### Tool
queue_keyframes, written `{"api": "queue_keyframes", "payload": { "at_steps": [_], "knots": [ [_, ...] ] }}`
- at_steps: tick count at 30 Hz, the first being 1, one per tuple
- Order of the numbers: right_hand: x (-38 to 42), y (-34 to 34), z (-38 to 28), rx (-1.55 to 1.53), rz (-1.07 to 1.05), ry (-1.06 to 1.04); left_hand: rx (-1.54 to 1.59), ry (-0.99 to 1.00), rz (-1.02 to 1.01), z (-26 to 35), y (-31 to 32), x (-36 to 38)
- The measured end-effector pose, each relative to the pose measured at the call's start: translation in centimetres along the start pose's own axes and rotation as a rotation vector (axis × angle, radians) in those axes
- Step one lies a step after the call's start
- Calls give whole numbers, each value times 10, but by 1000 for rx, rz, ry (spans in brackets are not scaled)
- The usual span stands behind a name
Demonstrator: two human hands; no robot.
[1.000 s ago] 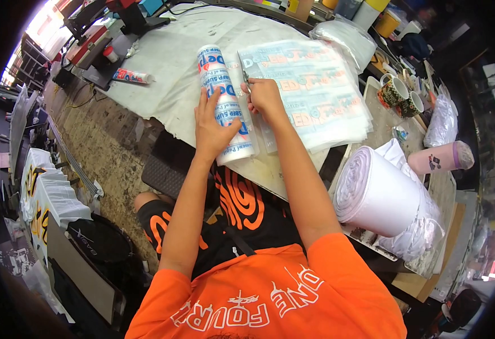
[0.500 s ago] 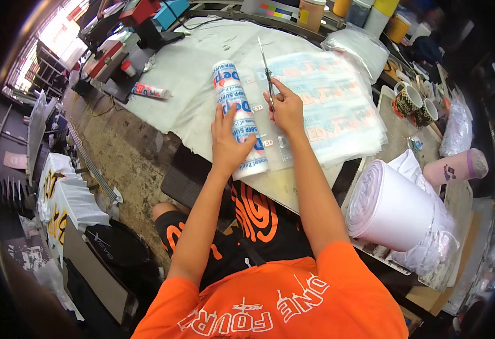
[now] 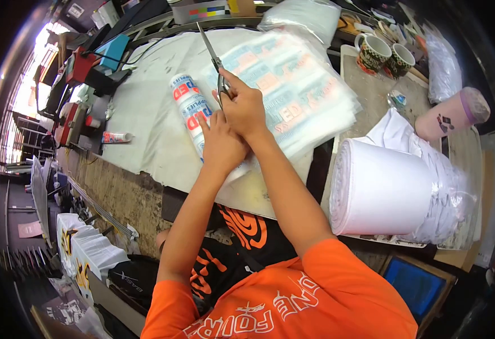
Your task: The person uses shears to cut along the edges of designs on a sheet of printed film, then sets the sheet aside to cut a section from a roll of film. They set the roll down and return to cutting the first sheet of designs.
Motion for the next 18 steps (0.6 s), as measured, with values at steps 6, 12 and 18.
{"api": "queue_keyframes", "payload": {
  "at_steps": [6, 12, 18],
  "knots": [
    [-12, -14, 18, 83, 73, 7, -36, -119, -117, -4, 1, -5],
    [-16, -22, 34, 102, 48, 153, 114, -127, 131, -43, -40, 34],
    [-15, -22, 36, 129, 53, 225, 221, -431, 150, -108, -99, 83]
  ]
}}
Point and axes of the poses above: each hand's wrist, its own x-axis away from the middle knuckle, its own y-axis out of the palm, z = x × y, the point moved 5 cm from there along -x, towards the middle knuckle, and after that the axes turned 3 degrees about -y, right-handed, at the moved point
